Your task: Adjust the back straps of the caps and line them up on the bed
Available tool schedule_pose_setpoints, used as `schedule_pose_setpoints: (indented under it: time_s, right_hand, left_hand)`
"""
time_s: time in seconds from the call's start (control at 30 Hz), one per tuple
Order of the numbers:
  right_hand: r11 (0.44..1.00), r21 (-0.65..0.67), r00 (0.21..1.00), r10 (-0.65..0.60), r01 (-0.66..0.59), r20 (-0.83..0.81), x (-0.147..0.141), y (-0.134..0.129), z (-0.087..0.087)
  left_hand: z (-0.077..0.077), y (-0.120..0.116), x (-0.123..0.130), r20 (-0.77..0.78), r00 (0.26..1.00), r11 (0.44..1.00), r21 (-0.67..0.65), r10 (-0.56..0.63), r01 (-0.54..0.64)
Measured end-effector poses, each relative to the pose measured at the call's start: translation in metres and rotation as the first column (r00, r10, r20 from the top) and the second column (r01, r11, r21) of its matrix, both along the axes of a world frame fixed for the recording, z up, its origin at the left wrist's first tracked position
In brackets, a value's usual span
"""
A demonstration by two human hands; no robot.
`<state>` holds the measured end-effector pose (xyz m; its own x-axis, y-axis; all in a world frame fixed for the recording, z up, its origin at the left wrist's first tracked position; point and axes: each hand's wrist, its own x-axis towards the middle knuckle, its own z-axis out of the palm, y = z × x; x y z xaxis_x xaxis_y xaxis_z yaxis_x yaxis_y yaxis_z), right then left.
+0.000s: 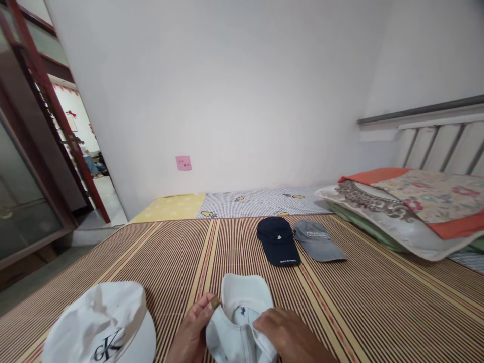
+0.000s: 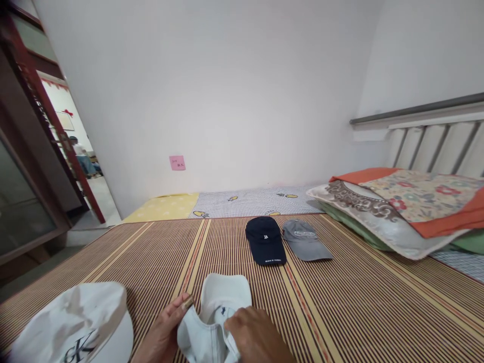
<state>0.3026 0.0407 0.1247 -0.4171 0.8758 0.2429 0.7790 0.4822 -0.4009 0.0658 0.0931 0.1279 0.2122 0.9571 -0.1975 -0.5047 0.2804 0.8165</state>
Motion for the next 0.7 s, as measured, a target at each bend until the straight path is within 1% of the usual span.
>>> schedule_pose_setpoints:
  time_s: [0.07,0.17,0.27,0.3,0.37,0.47,0.5,0.57,0.63,0.7]
  right_hand:
    - [0.996,0.083,0.999,0.022,-0.025,0.030,-0.008,0.006,-0.009]
    - [0.970,0.214,0.994,0.109,-0.113,0.031,-0.017,0.010,-0.017]
    - [0.946,0.281,0.987,0.155,-0.162,0.047,-0.022,0.010,-0.025]
    - [0.942,0.294,0.987,0.149,-0.161,0.064,-0.023,0.010,-0.028]
    - [0.937,0.326,0.989,0.093,-0.126,0.115,-0.026,0.010,-0.035]
    - [0.924,0.382,0.983,-0.056,-0.016,0.176,-0.032,0.012,-0.044]
    - [0.926,0.377,0.979,-0.088,0.013,0.184,-0.033,0.013,-0.044]
    - [0.956,0.293,0.979,-0.080,0.022,0.188,-0.035,0.014,-0.037]
    - [0.990,0.140,0.987,-0.028,0.006,0.158,-0.034,0.012,-0.020]
    - [0.999,-0.011,0.995,-0.034,0.036,0.090,-0.029,0.007,0.001]
  left_hand:
    - [0.002,-0.001,0.001,0.011,1.000,1.000,-0.008,0.017,-0.017]
    - [0.006,-0.003,0.003,0.026,1.000,1.000,-0.013,0.017,-0.016]
    - [0.009,-0.004,0.003,0.038,0.999,1.000,-0.021,-0.004,0.005]
    - [0.009,-0.005,0.003,0.044,0.999,1.000,-0.020,-0.007,0.008]
    - [0.007,-0.005,0.002,0.062,0.998,1.000,-0.015,0.007,-0.007]
    - [-0.003,-0.001,-0.003,0.088,0.996,0.999,-0.041,0.032,-0.028]
    - [-0.007,0.001,-0.004,0.095,0.995,0.998,-0.056,0.038,-0.033]
    - [-0.014,0.005,-0.007,0.111,0.993,0.997,-0.071,0.043,-0.035]
    - [-0.018,0.008,-0.008,0.123,0.992,0.997,-0.064,0.039,-0.031]
    - [-0.019,0.009,-0.008,0.132,0.990,0.997,-0.065,0.039,-0.031]
